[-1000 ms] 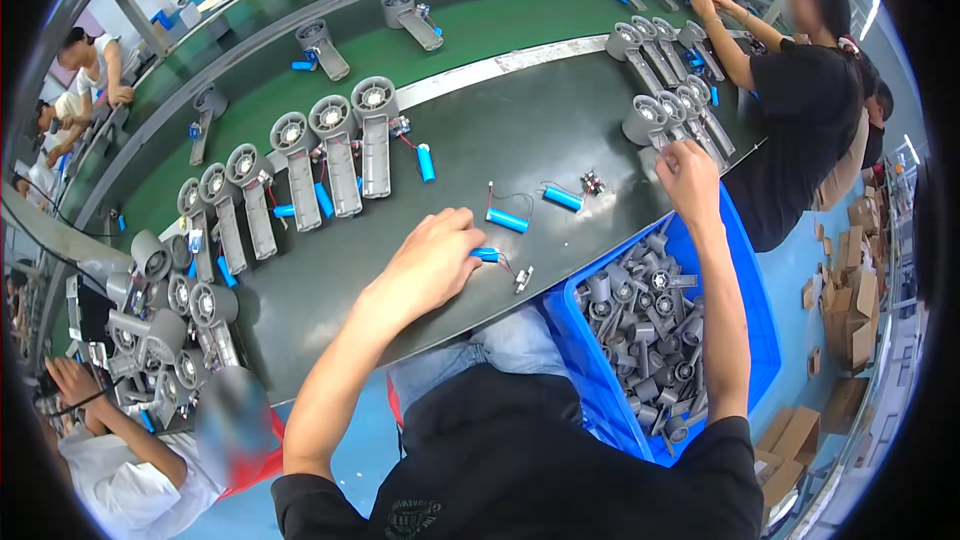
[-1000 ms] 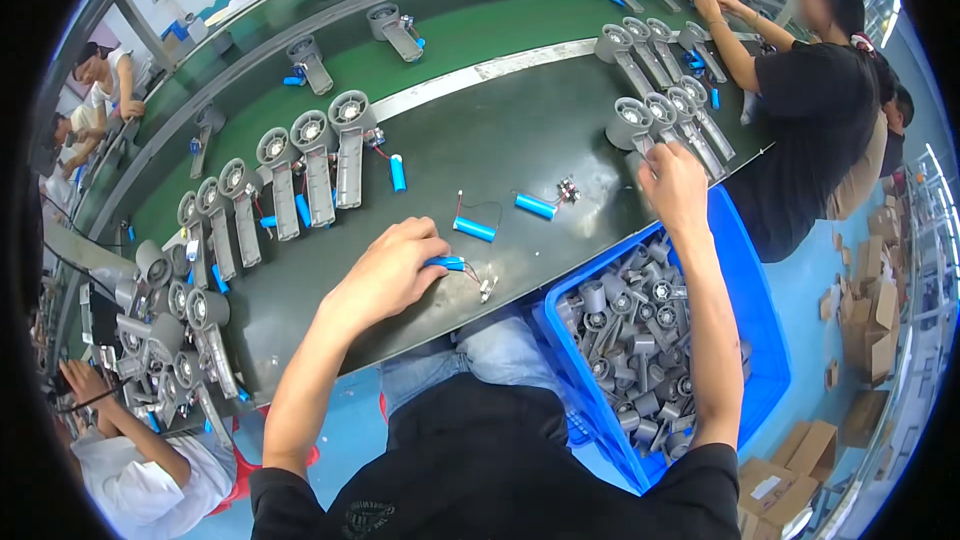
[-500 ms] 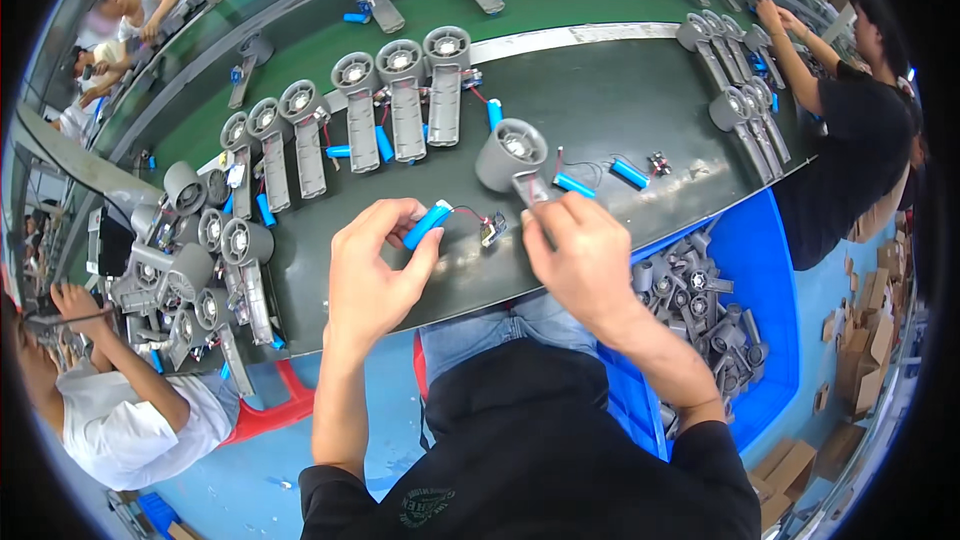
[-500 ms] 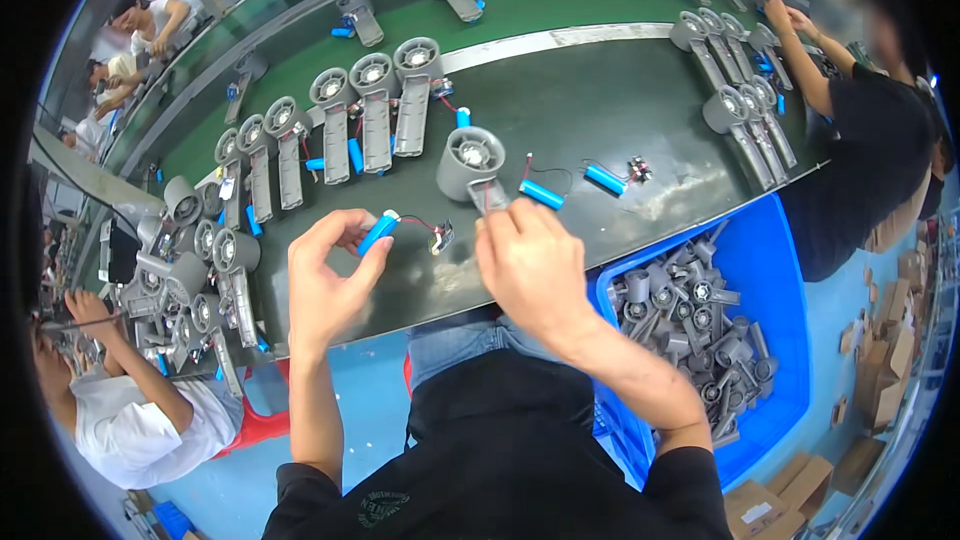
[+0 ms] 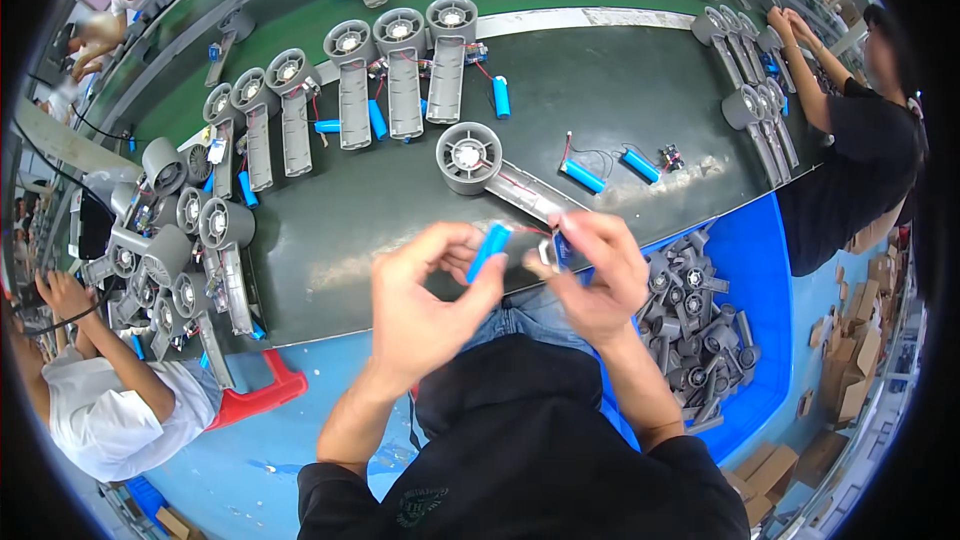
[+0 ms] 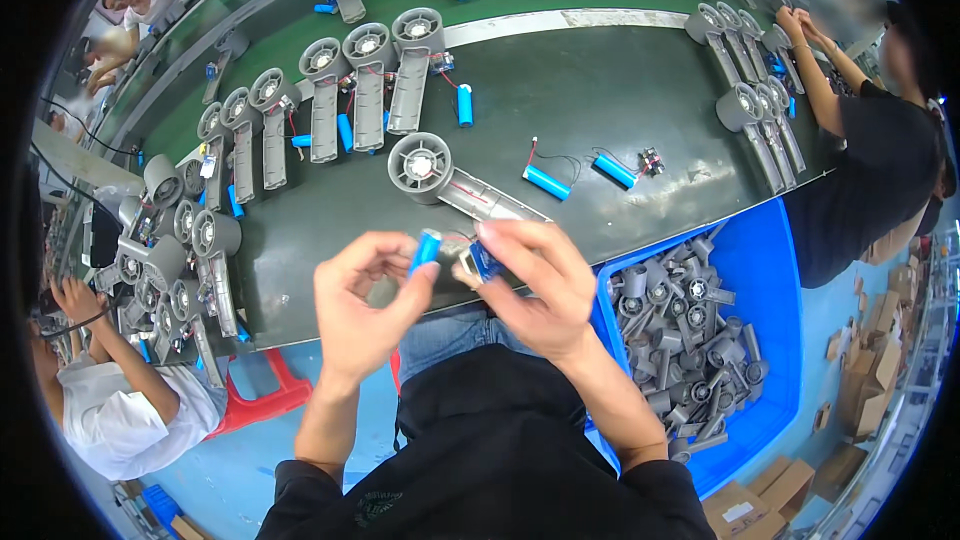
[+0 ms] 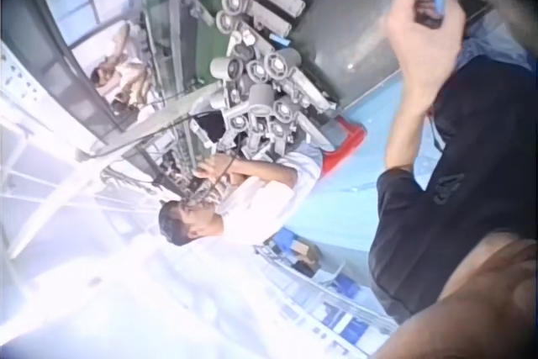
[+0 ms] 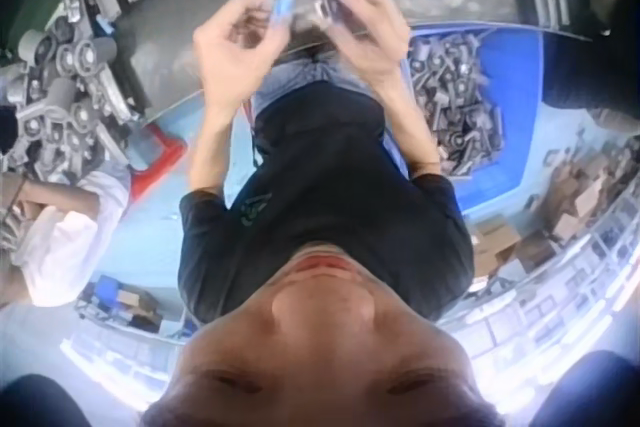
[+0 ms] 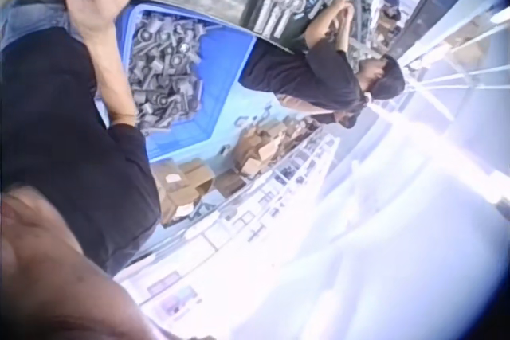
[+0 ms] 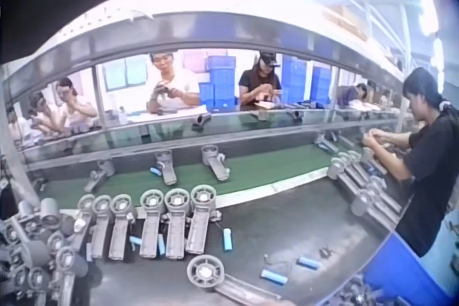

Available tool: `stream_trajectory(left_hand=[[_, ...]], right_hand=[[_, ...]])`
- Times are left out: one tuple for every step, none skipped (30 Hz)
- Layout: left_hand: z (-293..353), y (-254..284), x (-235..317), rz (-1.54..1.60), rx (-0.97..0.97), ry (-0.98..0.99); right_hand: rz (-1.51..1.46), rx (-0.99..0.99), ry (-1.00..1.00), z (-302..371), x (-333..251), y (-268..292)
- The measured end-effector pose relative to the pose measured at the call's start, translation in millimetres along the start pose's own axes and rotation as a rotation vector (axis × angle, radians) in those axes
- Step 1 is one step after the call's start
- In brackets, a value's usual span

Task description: Assembling small electronic motor components on a production line.

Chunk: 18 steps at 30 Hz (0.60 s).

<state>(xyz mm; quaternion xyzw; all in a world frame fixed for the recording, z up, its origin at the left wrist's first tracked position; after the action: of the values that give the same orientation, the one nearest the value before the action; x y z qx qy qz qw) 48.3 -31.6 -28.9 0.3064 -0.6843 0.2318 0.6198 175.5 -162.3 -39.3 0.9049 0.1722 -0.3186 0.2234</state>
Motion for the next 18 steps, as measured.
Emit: stream_trajectory(left_hand=[[1.7, -6.8, -2.2, -0.002, -0.054, 0.017], [1.7, -12.3, 0.7, -0.039, -0.137, 0.004], [2.0, -17.0, 3.9, -0.075, -0.220, -0.010], [-0.3, -16.7, 2.8, -0.074, -0.226, -0.007], [-4.2, -14.3, 5.3, -0.141, -0.219, -0.074], [-8.8, -14.0, 8.2, -0.208, -0.211, -0.142], [-17.4, -15.9, 17.9, -0.369, -0.145, -0.243], [-25.2, -20.9, 18.8, -0.399, -0.151, -0.329], [-29.9, -26.0, 17.6, -0.428, -0.156, -0.416], [-32.9, -29.6, 13.7, -0.429, -0.154, -0.416], [-33.7, -36.1, 11.1, -0.512, -0.181, -0.449], [-34.0, -40.8, 8.2, -0.596, -0.207, -0.482], [-35.2, -41.1, 3.5, -0.596, -0.212, -0.480], [-36.1, -41.7, -1.8, -0.651, -0.223, -0.479], [-36.8, -41.7, -5.3, -0.706, -0.233, -0.476], [-37.2, -42.2, -5.4, -0.705, -0.244, -0.477], [-37.4, -42.9, -5.9, -0.743, -0.273, -0.480], [-37.6, -43.6, -7.1, -0.780, -0.302, -0.482]], right_hand=[[0.079, -0.029, 0.113, 3.0, 0.4, 5.2], [0.045, -0.053, 0.033, 3.4, 6.1, 12.8], [0.043, -0.052, 0.029, 2.0, 8.5, 17.6], [-0.040, -0.045, -0.081, -0.3, 18.5, 22.9], [-0.123, -0.036, -0.189, -2.7, 28.9, 28.6], [-0.198, -0.096, -0.289, -5.2, 39.4, 33.0], [-0.333, -0.101, -0.395, -3.0, 48.5, 36.0], [-0.343, -0.113, -0.461, -2.6, 57.3, 38.0], [-0.352, -0.125, -0.527, -0.5, 65.1, 39.3], [-0.353, -0.127, -0.527, 1.2, 67.2, 40.9], [-0.396, -0.192, -0.606, 6.8, 70.7, 37.7], [-0.438, -0.258, -0.685, 12.6, 72.8, 33.9], [-0.455, -0.266, -0.716, 14.5, 67.9, 29.1], [-0.485, -0.280, -0.771, 17.3, 63.6, 23.7], [-0.516, -0.295, -0.825, 20.7, 60.6, 17.3], [-0.547, -0.279, -0.857, 24.3, 58.8, 13.2], [-0.552, -0.275, -0.875, 26.3, 56.8, 9.7], [-0.562, -0.256, -0.883, 28.9, 57.5, 7.0]])
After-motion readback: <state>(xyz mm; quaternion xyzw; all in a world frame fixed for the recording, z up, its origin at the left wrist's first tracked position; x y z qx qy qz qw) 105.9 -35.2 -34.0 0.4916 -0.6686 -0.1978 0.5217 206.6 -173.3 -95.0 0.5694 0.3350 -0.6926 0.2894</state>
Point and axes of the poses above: each hand's wrist, its own z-axis away from the middle knuckle, its own y-axis out of the back of the hand, x = y × z, the point moved 6 cm from there along -z, towards the middle knuckle, and after that the axes turned 6 degrees about z, right-handed, at the moved point
